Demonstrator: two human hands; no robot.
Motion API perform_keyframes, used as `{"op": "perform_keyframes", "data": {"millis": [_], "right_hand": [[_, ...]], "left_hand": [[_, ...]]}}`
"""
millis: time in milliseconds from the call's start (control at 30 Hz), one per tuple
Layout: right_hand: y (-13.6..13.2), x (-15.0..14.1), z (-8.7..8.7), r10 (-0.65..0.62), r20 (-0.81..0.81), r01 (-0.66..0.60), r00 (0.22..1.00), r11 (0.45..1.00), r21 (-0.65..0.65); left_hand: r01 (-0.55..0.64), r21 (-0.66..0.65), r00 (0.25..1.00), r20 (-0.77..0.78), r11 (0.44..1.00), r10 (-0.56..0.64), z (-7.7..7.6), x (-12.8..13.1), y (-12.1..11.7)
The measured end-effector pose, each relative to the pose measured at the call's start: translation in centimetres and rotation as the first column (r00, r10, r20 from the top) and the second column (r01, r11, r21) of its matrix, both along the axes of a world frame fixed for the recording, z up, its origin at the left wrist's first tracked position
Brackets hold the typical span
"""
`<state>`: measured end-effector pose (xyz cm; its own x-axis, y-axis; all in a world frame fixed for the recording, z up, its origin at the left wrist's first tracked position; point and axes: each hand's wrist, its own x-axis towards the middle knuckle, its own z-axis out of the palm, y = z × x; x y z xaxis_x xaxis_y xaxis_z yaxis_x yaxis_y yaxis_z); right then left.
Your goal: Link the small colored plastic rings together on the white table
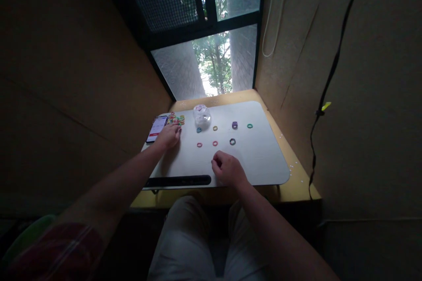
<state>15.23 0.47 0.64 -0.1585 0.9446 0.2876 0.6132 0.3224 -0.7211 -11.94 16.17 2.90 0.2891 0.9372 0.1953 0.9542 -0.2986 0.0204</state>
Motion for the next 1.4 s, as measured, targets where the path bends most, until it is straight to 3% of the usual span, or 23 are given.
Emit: {"op": "perform_keyframes", "data": {"millis": [133,333,500,600,700,767,867,1033,1267,1400], "right_hand": [[0.0,-0.1,0.1,-0.011,0.016,0.011,1.000,1.000,0.002],[0.1,-0.3,0.0,-0.028,0.049,0.028,0.998,1.000,0.000],[0.0,-0.3,0.0,-0.039,0.051,0.039,0.998,0.999,0.000],[0.0,-0.3,-0.2,-0.048,0.049,0.047,0.998,0.999,0.016],[0.0,-0.3,-0.4,-0.050,0.044,0.049,0.998,0.998,0.027],[0.0,-0.3,-0.4,-0.042,0.036,0.041,0.998,0.999,0.029],[0.1,-0.3,-0.4,-0.007,0.007,0.007,1.000,1.000,0.023],[0.2,-0.2,-0.6,0.046,-0.060,-0.048,0.997,0.999,-0.020],[-0.8,-1.2,-0.7,-0.064,-0.074,0.064,0.995,0.998,-0.002],[-1.5,-2.0,-0.5,-0.106,-0.017,0.105,0.994,0.994,-0.043]], "left_hand": [[-0.036,-0.039,0.999,-0.001,0.999,0.036,-0.4,0.1,0.9],[-0.040,-0.013,0.999,0.010,0.999,0.041,-0.2,0.3,0.4],[-0.012,0.047,0.982,0.188,0.999,0.003,1.2,0.7,-1.8],[-0.043,0.052,0.905,0.425,0.998,0.017,2.3,1.6,-4.6],[-0.053,0.018,0.748,0.663,0.998,0.028,2.4,3.5,-8.5],[-0.013,-0.025,0.657,0.754,1.000,0.027,1.7,5.1,-11.1],[0.062,-0.076,0.595,0.803,0.995,0.024,-0.1,7.7,-14.4],[0.160,-0.140,0.601,0.799,0.977,0.016,-2.0,10.8,-16.9],[0.142,-0.186,0.626,0.778,0.972,0.057,-1.8,11.8,-17.6],[0.081,-0.170,0.688,0.722,0.982,0.068,-2.1,11.3,-18.2]]}}
